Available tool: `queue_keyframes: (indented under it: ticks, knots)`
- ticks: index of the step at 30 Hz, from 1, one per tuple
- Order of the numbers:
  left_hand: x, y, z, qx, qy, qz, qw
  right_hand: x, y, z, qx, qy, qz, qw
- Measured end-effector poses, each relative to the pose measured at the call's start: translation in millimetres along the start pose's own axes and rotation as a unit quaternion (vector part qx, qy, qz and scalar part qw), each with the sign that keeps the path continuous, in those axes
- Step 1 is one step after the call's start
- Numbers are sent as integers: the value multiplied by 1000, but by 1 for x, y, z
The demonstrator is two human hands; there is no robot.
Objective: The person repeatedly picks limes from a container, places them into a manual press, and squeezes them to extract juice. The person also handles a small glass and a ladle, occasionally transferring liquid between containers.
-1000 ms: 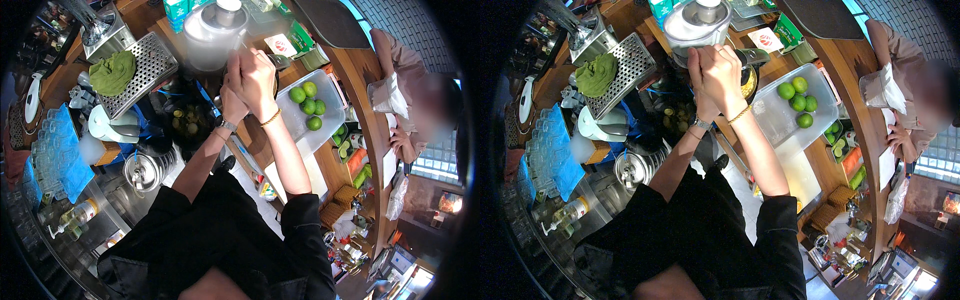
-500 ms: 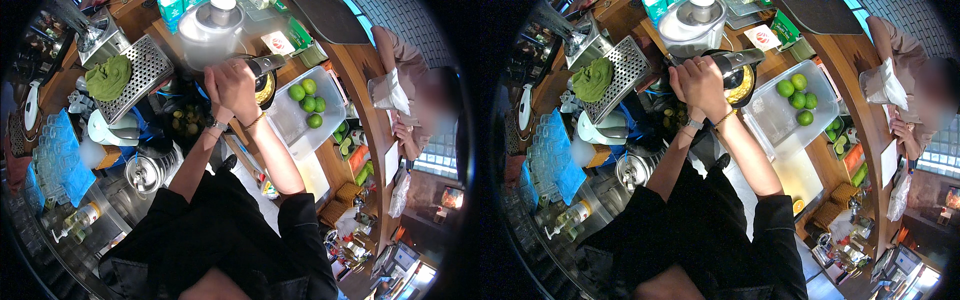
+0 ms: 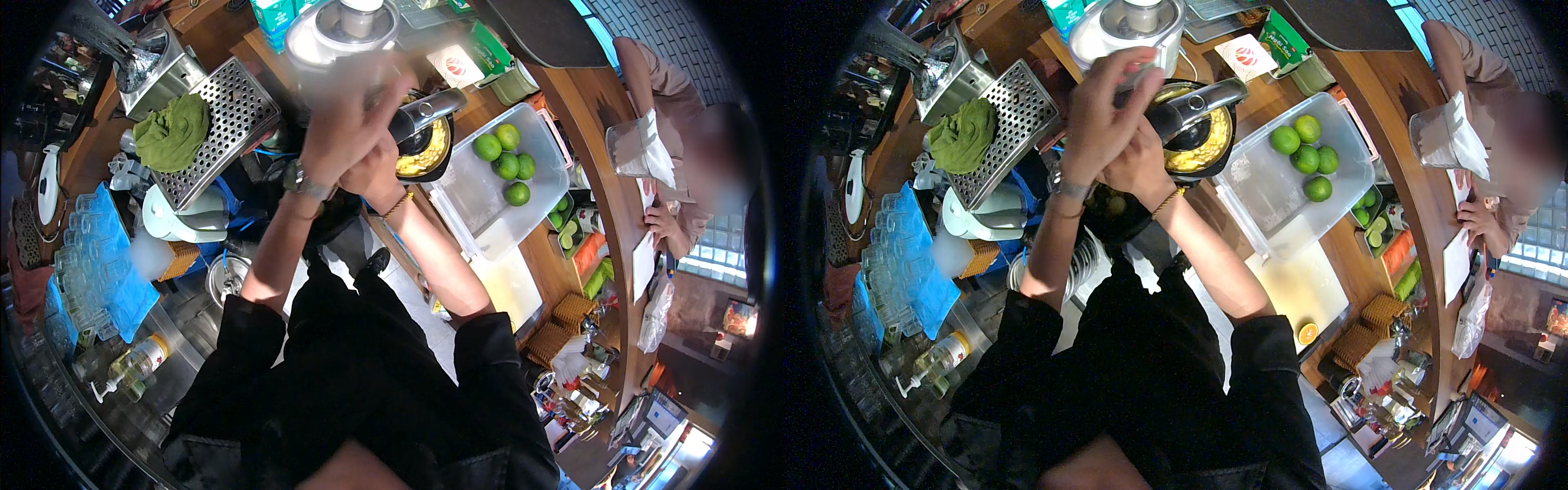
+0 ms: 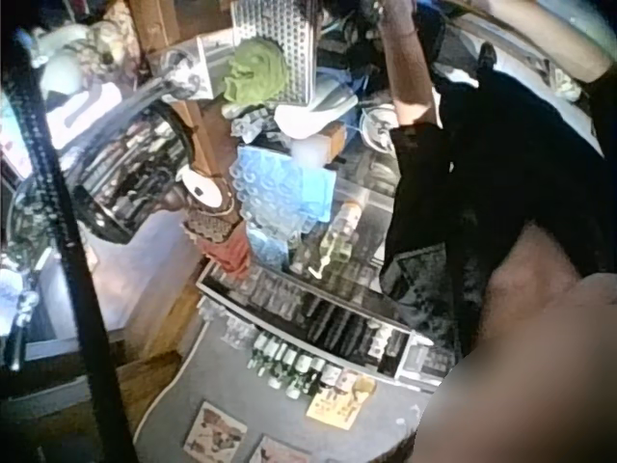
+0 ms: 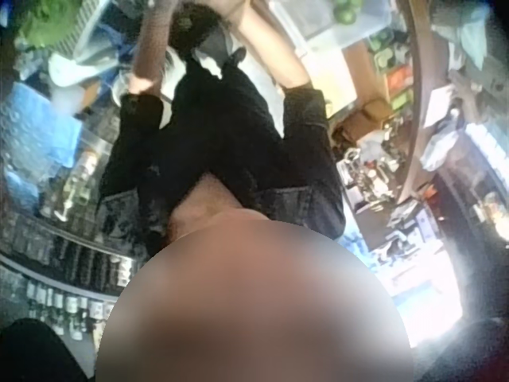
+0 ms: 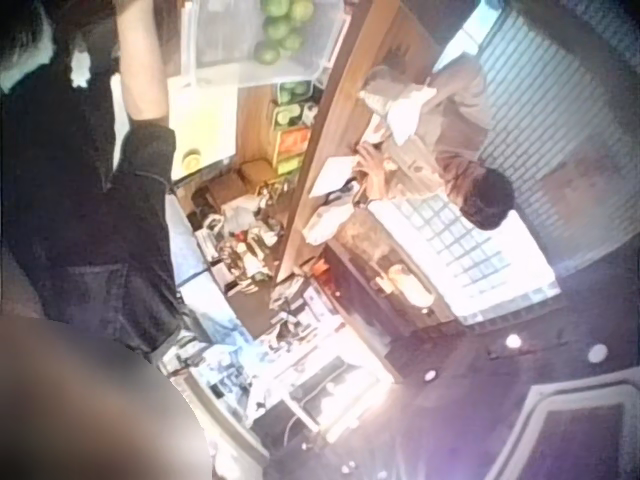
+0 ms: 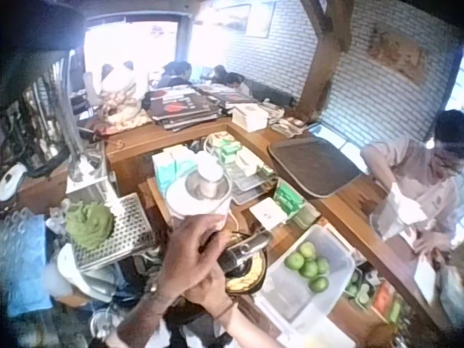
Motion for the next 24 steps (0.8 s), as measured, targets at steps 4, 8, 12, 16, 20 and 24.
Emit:
queue_keyframes:
  ticks: [4,8,12,16,20,24]
  knots:
    - [23,-5,6,-42,-102,-19,994,13,6,21,53,-24,-28,998]
    - [31,-18,14,-39,-120,-9,992,19,11,32,65,-14,-81,994]
    - [32,-21,17,-48,-133,6,990,21,11,31,55,-12,-73,996]
    - [30,-20,17,-42,-116,15,992,26,19,44,10,-34,-8,999]
    - [30,-25,20,-50,-109,20,993,24,12,33,26,-9,-86,996]
    - [27,-25,22,-46,-91,9,995,25,14,31,50,7,-105,993]
Point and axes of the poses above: each hand's wrist, its own z-axis away from the middle knuckle, its own x-axis out of the palm, y = z × x, the point moved 3 cm from there along -z, towards the middle knuckle, and after that the axes turned 15 degrees about -z, right-handed, at the moved point
